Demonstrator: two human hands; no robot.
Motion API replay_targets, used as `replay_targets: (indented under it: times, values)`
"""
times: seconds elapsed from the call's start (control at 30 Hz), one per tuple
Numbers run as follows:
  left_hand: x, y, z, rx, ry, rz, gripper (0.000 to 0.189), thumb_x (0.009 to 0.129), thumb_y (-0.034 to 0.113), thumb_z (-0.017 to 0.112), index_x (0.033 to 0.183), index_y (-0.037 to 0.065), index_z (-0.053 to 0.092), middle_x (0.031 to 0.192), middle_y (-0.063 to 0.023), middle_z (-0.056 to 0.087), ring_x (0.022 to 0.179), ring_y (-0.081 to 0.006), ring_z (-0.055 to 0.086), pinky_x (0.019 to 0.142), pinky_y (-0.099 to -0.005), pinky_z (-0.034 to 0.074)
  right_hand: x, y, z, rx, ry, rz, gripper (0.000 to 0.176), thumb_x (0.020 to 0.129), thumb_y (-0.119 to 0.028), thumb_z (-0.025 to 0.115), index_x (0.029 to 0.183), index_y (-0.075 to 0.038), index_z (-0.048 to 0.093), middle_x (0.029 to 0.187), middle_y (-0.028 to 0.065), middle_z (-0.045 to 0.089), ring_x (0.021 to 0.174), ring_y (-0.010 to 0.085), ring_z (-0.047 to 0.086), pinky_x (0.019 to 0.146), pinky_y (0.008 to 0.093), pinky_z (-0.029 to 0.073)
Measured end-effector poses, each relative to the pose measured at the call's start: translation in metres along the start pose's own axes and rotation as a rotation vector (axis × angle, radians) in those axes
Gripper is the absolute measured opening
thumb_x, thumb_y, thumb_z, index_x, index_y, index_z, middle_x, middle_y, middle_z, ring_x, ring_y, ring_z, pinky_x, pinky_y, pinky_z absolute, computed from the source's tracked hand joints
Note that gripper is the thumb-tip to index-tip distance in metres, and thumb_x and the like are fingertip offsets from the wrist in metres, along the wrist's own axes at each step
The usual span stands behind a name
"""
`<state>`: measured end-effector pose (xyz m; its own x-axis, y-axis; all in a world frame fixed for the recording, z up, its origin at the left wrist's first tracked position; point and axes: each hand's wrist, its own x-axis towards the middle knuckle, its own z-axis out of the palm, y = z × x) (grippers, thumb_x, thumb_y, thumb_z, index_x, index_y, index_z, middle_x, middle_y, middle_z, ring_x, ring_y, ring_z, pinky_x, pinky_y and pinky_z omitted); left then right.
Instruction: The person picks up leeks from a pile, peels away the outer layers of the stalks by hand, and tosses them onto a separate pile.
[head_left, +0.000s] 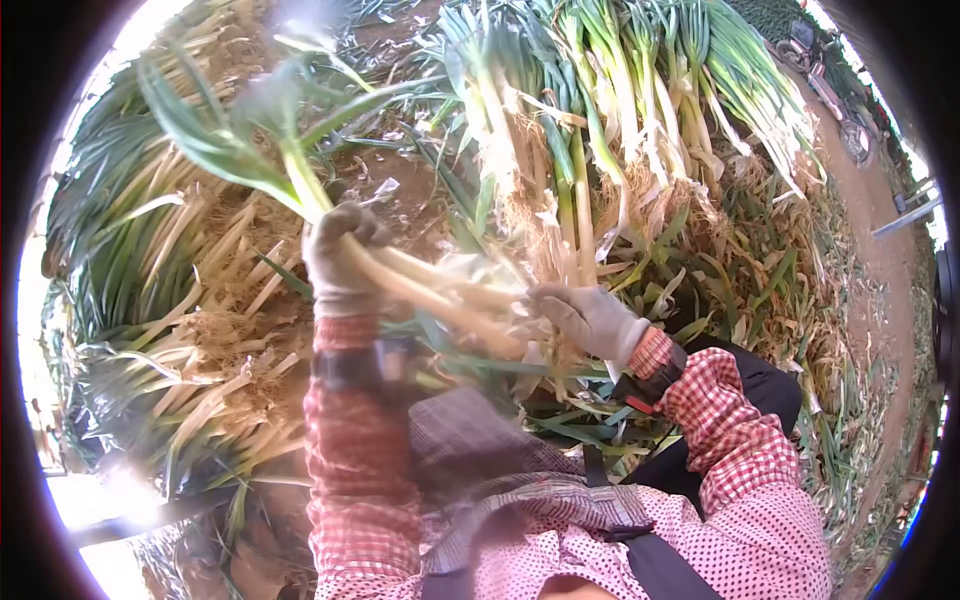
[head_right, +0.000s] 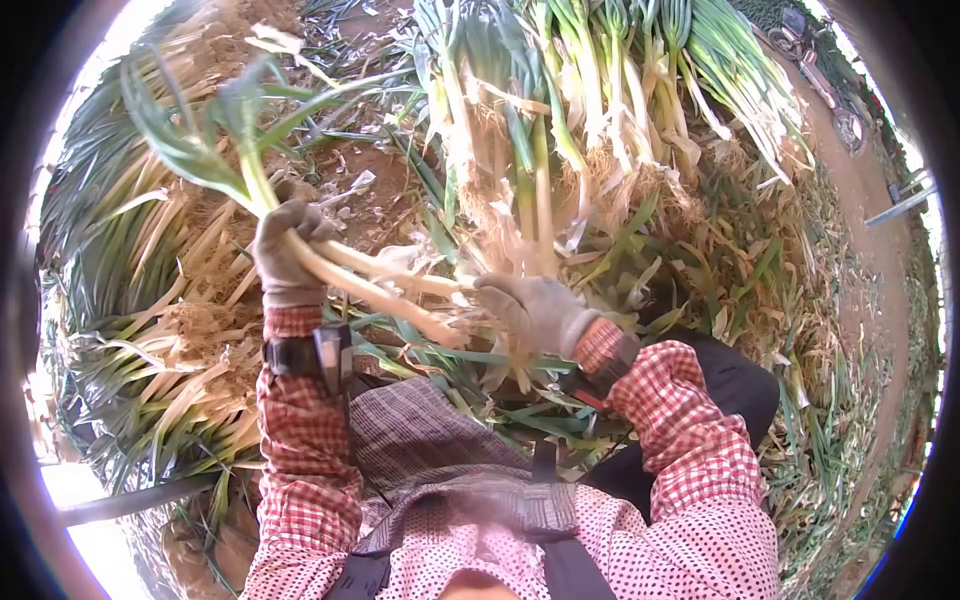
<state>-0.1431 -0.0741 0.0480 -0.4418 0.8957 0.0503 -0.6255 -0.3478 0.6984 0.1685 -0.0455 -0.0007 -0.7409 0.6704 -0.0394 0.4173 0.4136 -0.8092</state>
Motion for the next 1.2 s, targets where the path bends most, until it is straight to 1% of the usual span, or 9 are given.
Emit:
replay_targets:
  times: [0.23,0.3,0.43,0.63,0.73,0.83,1.0,1.13,1.2]
  values:
    - [-0.017,0.081,-0.053,0.115,0.278,0.276,0.023,0.074,0.008,0.058,0.096,0.000,0.052,0.065,-0.0033,0.046,0.055,-0.0108,0.041,0.053,-0.0222,0.038,-0.020,0.014,0.009,-0.427,-0.007,0.319,0.032,0.095,-0.034,0.051,0.109,-0.010,0.065,0.083,0.0124,0.069,0.075,0.0218,0.067,0.074,0.0350,0.054]
    - [-0.022,0.103,-0.079,-0.126,0.128,0.236,0.022,0.073,0.008,0.058,0.092,0.001,0.051,0.064,-0.0016,0.043,0.056,-0.0101,0.039,0.051,-0.0216,0.036,-0.034,0.059,0.000,-0.328,0.065,0.243,0.031,0.093,-0.035,0.055,0.107,-0.010,0.066,0.087,0.0108,0.069,0.075,0.0200,0.067,0.075,0.0342,0.054]
    - [-0.016,0.077,-0.089,-0.224,0.008,0.103,0.012,0.078,0.007,0.055,0.082,0.003,0.044,0.070,-0.0001,0.038,0.061,-0.0116,0.037,0.055,-0.0250,0.036,0.033,-0.067,0.009,-0.280,0.178,-0.337,0.032,0.084,-0.022,0.068,0.111,-0.005,0.063,0.097,0.0111,0.068,0.078,0.0229,0.068,0.076,0.0332,0.056]
    - [-0.006,0.049,-0.079,-0.436,-0.112,0.014,0.032,0.082,0.006,0.053,0.111,-0.006,0.050,0.075,-0.0005,0.042,0.063,-0.0120,0.041,0.058,-0.0265,0.040,0.127,-0.142,0.077,-0.677,0.128,-0.900,0.025,0.078,-0.014,0.064,0.102,-0.007,0.062,0.084,0.0057,0.060,0.064,0.0187,0.059,0.062,0.0282,0.054]
    - [0.006,0.055,-0.100,-0.434,0.013,-0.076,0.025,0.081,0.006,0.055,0.103,-0.003,0.051,0.070,0.0000,0.040,0.062,-0.0128,0.042,0.057,-0.0266,0.040,0.118,-0.141,0.073,-0.812,-0.329,-0.753,0.016,0.074,-0.018,0.063,0.088,-0.010,0.058,0.085,0.0044,0.057,0.067,0.0152,0.056,0.058,0.0271,0.049]
    - [0.017,0.064,-0.125,-0.488,-0.018,-0.045,0.032,0.079,0.003,0.054,0.111,-0.001,0.047,0.069,-0.0008,0.044,0.059,-0.0132,0.041,0.055,-0.0281,0.040,0.040,-0.107,0.065,-0.263,-0.311,-0.793,0.009,0.073,-0.018,0.058,0.077,-0.012,0.053,0.069,0.0052,0.047,0.062,0.0195,0.050,0.053,0.0363,0.040]
    - [0.024,0.065,-0.138,-0.366,0.111,0.045,0.036,0.078,0.004,0.051,0.113,0.000,0.044,0.068,-0.0002,0.044,0.059,-0.0124,0.039,0.053,-0.0272,0.038,-0.060,-0.078,0.032,-0.404,-0.683,-0.356,0.021,0.082,-0.032,0.062,0.080,-0.011,0.061,0.071,0.0087,0.053,0.065,0.0273,0.057,0.058,0.0394,0.044]
    - [0.021,0.040,-0.103,-0.419,0.063,-0.018,0.010,0.077,0.007,0.053,0.085,0.002,0.050,0.067,-0.0009,0.041,0.060,-0.0122,0.039,0.055,-0.0258,0.038,-0.016,-0.090,0.028,-0.110,-0.142,-0.130,0.046,0.091,-0.049,0.051,0.087,-0.006,0.065,0.074,0.0153,0.060,0.068,0.0301,0.061,0.063,0.0405,0.049]
    - [0.022,0.026,-0.103,-0.339,0.036,-0.087,0.010,0.078,0.013,0.053,0.076,0.003,0.051,0.066,-0.0016,0.041,0.059,-0.0123,0.039,0.056,-0.0252,0.038,0.019,-0.096,0.052,-0.127,0.022,-0.350,0.035,0.090,-0.040,0.055,0.084,-0.006,0.063,0.068,0.0123,0.058,0.059,0.0256,0.058,0.054,0.0384,0.047]
